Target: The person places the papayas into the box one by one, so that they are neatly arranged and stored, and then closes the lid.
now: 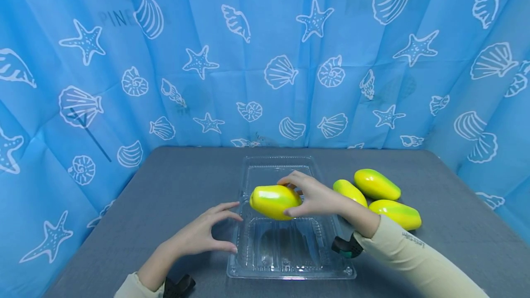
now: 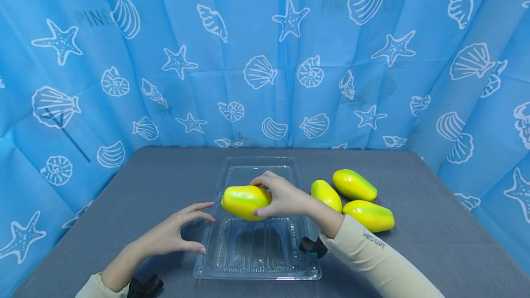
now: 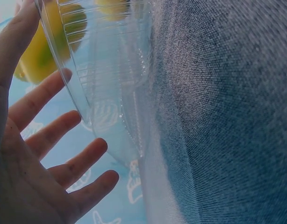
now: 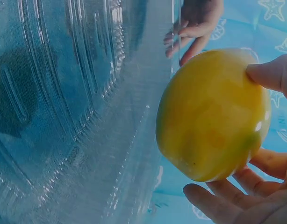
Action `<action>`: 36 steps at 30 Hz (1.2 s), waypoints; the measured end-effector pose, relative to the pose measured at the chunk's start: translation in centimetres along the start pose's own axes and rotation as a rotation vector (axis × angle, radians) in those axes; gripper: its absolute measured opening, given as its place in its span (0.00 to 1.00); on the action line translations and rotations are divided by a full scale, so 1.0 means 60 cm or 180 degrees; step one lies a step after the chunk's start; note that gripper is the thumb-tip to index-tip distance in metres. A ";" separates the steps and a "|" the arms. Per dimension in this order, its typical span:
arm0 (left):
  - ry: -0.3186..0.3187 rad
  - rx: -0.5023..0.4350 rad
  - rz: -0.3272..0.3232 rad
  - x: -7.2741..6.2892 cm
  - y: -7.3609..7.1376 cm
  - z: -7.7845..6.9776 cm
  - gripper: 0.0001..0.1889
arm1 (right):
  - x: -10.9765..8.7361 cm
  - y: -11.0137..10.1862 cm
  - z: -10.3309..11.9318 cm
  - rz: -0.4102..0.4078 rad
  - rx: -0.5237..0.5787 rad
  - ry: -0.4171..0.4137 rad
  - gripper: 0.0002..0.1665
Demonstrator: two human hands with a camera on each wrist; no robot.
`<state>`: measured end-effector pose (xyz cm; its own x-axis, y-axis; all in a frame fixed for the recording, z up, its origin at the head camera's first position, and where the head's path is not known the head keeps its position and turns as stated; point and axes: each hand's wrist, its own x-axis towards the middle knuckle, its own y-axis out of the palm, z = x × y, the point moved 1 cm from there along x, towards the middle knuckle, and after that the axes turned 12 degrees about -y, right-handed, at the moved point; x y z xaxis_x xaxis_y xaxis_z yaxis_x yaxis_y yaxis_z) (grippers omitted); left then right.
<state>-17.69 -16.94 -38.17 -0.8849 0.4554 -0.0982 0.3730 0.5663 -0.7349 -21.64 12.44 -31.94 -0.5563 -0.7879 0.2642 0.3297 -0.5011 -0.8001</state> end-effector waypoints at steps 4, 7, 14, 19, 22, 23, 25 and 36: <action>-0.0018 -0.0020 0.0021 0.000 0.000 0.000 0.28 | 0.006 0.008 0.002 0.0073 0.0026 0.0095 0.34; -0.0043 -0.0016 0.0016 0.000 0.000 0.001 0.28 | 0.010 0.014 0.004 0.0105 0.0047 0.0138 0.34; -0.0088 -0.0004 -0.0011 0.000 0.000 0.000 0.27 | 0.017 0.025 0.003 0.0135 0.0078 0.0137 0.34; -0.0092 -0.0002 -0.0002 -0.001 0.000 -0.001 0.27 | 0.019 0.030 0.003 0.0125 0.0041 0.0139 0.34; -0.0097 0.0014 -0.0008 -0.001 0.000 -0.001 0.26 | 0.021 0.034 0.004 0.0133 0.0052 0.0150 0.33; -0.0097 0.0015 -0.0009 -0.001 0.000 -0.001 0.26 | 0.021 0.035 0.005 0.0138 0.0049 0.0154 0.33; -0.0098 0.0016 -0.0008 -0.001 0.000 -0.001 0.26 | 0.022 0.038 0.005 0.0158 0.0042 0.0161 0.33; -0.0102 0.0010 0.0019 0.000 0.000 0.000 0.26 | 0.027 0.053 0.000 0.0204 0.0008 0.0241 0.34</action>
<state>-17.69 -16.95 -38.19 -0.8912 0.4364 -0.1239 0.3774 0.5615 -0.7364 -21.49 9.54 -34.04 -0.5901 -0.7890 0.1710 0.3683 -0.4516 -0.8126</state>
